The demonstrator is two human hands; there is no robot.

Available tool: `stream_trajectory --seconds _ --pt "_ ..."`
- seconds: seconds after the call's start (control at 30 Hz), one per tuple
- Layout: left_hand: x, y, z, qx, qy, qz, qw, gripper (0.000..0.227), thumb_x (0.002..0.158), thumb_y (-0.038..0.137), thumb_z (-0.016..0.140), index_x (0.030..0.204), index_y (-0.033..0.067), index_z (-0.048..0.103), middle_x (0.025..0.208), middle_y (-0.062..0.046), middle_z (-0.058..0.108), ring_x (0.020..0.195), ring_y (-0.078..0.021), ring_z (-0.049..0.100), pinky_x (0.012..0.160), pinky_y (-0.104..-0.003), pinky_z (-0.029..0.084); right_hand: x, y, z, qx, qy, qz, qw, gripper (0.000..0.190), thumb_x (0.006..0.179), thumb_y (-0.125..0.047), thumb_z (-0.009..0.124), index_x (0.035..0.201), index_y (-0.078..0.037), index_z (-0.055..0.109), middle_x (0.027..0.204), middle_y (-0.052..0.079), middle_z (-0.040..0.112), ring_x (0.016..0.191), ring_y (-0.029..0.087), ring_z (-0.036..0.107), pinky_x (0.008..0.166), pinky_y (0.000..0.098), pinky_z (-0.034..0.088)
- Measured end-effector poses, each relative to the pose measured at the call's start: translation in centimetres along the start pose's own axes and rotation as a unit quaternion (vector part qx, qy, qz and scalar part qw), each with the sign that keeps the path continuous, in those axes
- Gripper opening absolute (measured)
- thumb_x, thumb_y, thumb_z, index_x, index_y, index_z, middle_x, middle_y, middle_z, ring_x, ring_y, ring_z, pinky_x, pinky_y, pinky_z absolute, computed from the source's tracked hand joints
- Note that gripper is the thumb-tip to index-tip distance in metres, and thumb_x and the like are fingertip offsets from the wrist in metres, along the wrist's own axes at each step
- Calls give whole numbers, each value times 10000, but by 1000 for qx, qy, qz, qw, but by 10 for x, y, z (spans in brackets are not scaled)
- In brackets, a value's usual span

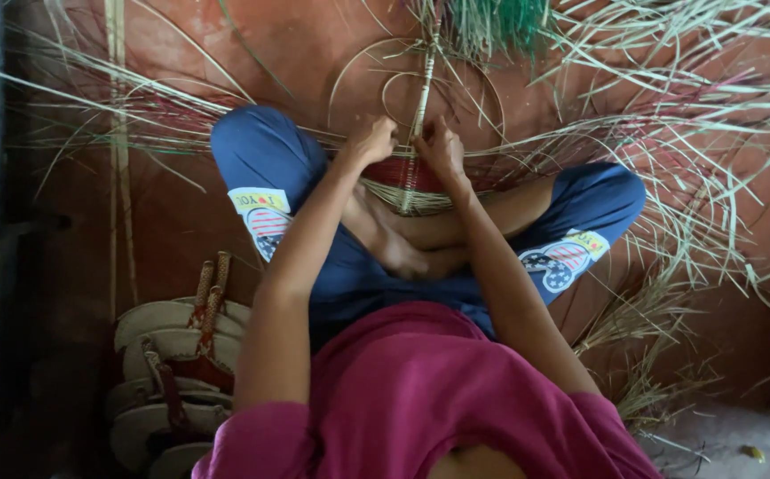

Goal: Weaving thin plant fibers around a circular frame to create a handcrafted object

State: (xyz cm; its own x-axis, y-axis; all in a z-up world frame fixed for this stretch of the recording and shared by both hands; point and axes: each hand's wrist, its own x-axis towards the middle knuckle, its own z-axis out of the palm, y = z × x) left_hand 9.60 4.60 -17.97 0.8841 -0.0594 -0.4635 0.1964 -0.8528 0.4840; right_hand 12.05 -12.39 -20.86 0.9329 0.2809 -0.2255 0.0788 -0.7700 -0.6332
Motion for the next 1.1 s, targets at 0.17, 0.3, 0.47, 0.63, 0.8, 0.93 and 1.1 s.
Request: stream_trajectory --seconds 0.17,0.3,0.47,0.63,0.8,0.93,1.1 --pt "12 3 24 -29 2 55 998 160 707 24 597 861 -10 626 866 -201 631 941 -367 583 913 -528 350 1 1 0 3 14 -22 1000 344 731 -328 654 944 -120 484 808 160 647 807 406 603 695 547 467" --pt "8 1 21 -158 -22 14 987 213 685 54 563 879 -19 613 929 -233 599 985 -394 542 912 -530 362 3 6 5 -15 19 -24 999 336 723 -333 658 948 -148 490 785 168 645 780 412 610 689 544 474" --pt "8 7 20 -114 -10 12 993 189 711 85 568 865 30 664 905 -194 621 933 -346 577 840 -451 447 1 9 5 14 14 -11 1000 305 705 -342 667 904 -179 503 761 121 648 800 372 610 683 519 471" --pt "19 9 42 -217 71 27 973 167 758 102 595 894 24 651 885 -194 626 911 -359 577 817 -434 446 8 22 13 57 28 -36 997 220 726 -216 619 914 -151 525 799 162 636 804 398 599 702 523 472" --pt "9 22 33 -262 128 -22 956 184 696 142 697 846 45 658 819 -153 644 860 -306 607 766 -407 467 5 5 -8 115 34 -93 988 177 721 -109 592 897 -126 588 803 144 642 807 385 601 699 502 485" --pt "2 26 21 -270 129 -70 952 159 705 129 651 857 82 658 812 -129 647 857 -283 619 749 -390 476 34 13 -27 131 208 -111 963 126 708 -117 622 829 -152 631 711 111 630 704 333 615 623 421 492" --pt "8 23 24 -159 138 -24 977 157 693 213 656 827 138 690 783 -88 668 746 -286 627 653 -388 449 67 20 -69 108 328 -56 937 133 681 -73 510 743 -129 614 647 32 619 546 165 554 504 325 427"
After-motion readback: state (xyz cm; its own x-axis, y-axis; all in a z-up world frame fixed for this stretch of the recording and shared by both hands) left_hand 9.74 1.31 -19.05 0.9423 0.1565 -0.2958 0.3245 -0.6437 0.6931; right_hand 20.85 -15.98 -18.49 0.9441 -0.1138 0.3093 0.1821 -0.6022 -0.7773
